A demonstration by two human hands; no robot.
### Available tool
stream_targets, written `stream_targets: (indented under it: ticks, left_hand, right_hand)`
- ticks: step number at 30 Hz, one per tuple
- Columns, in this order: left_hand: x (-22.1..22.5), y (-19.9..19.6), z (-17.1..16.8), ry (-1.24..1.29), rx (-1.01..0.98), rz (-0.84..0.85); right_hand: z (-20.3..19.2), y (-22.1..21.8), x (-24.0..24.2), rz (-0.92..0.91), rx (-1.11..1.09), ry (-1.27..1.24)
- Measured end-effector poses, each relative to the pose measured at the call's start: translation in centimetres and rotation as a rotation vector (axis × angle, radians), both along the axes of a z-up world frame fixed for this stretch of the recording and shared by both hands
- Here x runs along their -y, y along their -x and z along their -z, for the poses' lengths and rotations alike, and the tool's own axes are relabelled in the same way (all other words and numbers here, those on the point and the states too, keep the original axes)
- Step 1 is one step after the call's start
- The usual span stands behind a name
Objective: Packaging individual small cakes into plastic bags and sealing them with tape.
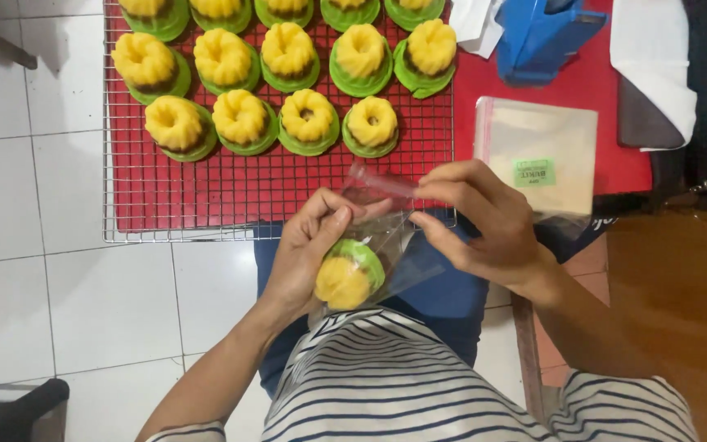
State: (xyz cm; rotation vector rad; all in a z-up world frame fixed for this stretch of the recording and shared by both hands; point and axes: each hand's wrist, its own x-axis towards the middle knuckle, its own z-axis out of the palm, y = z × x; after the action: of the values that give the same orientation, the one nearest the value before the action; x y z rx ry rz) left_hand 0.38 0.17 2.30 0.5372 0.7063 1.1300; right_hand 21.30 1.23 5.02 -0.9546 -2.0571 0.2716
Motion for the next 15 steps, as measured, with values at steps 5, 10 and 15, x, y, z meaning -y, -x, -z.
stream_targets:
  ticks: [5,10,15]
  left_hand:
    - [0.3,-0.3,-0.2,-0.03,-0.017,0.015]
    - [0.4,-0.3,-0.1,-0.048,-0.026,0.026]
    - [0.4,-0.4,0.1,-0.079,-0.012,0.035]
  right_hand:
    - [0.5,0.5,-0.4,0.02,0.074,-0.093]
    - [1.7,0.1,-0.7,0.059,0.146,-0.188]
    - [0.6,0.5,-0.6,0.014,0.068,-0.1]
